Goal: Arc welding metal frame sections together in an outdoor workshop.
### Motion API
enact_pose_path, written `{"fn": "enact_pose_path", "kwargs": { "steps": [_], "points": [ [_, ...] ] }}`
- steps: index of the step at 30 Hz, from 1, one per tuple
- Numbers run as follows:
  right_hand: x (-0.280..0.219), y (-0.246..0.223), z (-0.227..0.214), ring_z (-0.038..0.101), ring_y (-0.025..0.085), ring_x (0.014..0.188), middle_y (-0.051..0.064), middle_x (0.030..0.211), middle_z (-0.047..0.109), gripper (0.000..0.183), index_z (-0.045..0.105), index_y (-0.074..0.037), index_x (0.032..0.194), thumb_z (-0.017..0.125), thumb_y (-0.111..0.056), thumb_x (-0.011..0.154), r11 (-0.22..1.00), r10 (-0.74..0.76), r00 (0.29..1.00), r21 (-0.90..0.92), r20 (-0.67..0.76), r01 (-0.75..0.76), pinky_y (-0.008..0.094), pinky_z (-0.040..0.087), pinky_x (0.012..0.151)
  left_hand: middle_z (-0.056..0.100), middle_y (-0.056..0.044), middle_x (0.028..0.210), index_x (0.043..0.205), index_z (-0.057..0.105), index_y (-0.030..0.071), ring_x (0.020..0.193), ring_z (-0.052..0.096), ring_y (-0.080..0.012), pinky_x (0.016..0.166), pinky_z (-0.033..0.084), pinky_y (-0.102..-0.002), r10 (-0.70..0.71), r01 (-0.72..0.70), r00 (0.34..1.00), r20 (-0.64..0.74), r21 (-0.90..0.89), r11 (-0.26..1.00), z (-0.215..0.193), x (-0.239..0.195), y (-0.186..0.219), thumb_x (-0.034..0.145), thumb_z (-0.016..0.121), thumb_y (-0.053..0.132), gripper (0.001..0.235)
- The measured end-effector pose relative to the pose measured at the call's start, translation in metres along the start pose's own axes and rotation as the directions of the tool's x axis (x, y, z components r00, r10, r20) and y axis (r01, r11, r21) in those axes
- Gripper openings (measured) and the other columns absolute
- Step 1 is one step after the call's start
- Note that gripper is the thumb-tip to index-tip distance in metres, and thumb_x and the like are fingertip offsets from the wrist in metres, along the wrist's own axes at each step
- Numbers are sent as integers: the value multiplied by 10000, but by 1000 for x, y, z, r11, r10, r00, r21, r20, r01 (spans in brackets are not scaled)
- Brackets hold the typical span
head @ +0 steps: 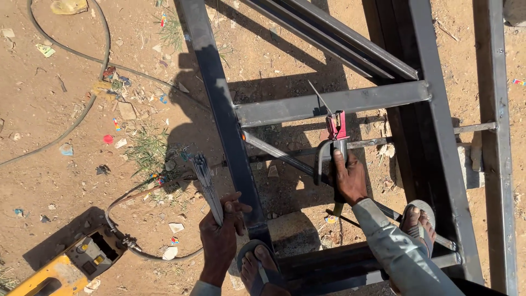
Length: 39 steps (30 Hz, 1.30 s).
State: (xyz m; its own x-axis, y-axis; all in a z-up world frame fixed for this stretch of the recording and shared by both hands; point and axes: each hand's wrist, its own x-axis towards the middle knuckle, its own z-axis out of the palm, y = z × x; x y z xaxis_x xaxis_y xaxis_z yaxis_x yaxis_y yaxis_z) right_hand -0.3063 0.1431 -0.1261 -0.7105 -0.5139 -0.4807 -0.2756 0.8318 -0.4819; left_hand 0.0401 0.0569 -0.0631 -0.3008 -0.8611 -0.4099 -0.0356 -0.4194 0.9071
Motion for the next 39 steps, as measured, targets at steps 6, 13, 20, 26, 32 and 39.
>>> {"fn": "enact_pose_path", "kwargs": {
  "steps": [6,13,20,26,32,39],
  "points": [
    [-34,-39,-7,571,149,587,40,665,553,661,642,-49,1101,366,-646,1041,944,-213,975,243,-66,223,380,495,524,803,-113,876,1212,724,17,486,553,-66,435,459,-269,0,-1,1000,27,16,1000,5,-3,-7,1058,524,272,358],
    [-86,-78,21,678,227,824,146,912,697,549,501,-46,1432,563,-369,992,789,-437,872,559,219,255,421,561,788,821,-116,1066,1311,701,72,407,561,-107,377,486,-325,-142,146,988,55,-73,987,12,21,-36,990,547,283,414],
    [-122,-86,59,517,347,1350,217,1437,577,619,426,-101,1527,554,-393,996,892,-368,904,357,218,276,477,409,1110,829,-179,1096,1327,698,12,399,621,-144,341,463,-341,-182,178,983,-7,-176,968,-12,20,-82,958,618,247,445],
    [-10,97,225,452,333,1474,191,1570,507,682,407,-94,1577,474,-441,994,623,-642,744,692,185,365,439,293,1233,859,-156,1103,1347,679,29,418,596,-99,379,433,-279,-157,156,988,7,-149,976,-28,14,-94,958,630,252,450],
    [-126,22,131,595,325,1254,247,1490,514,590,365,-114,1568,496,-279,1017,487,-873,486,138,46,862,425,462,1065,597,-5,695,1477,645,66,549,475,-24,478,359,-225,-63,62,993,-101,-12,998,-11,-33,-31,1024,617,263,495],
    [-177,-121,42,730,339,988,242,1150,690,709,289,-53,1604,551,-303,995,929,-365,756,265,543,258,401,578,856,628,52,772,1461,605,65,602,471,-16,501,363,-228,-42,42,991,-129,1,999,-10,-40,-12,1046,568,226,447]
  ]
}}
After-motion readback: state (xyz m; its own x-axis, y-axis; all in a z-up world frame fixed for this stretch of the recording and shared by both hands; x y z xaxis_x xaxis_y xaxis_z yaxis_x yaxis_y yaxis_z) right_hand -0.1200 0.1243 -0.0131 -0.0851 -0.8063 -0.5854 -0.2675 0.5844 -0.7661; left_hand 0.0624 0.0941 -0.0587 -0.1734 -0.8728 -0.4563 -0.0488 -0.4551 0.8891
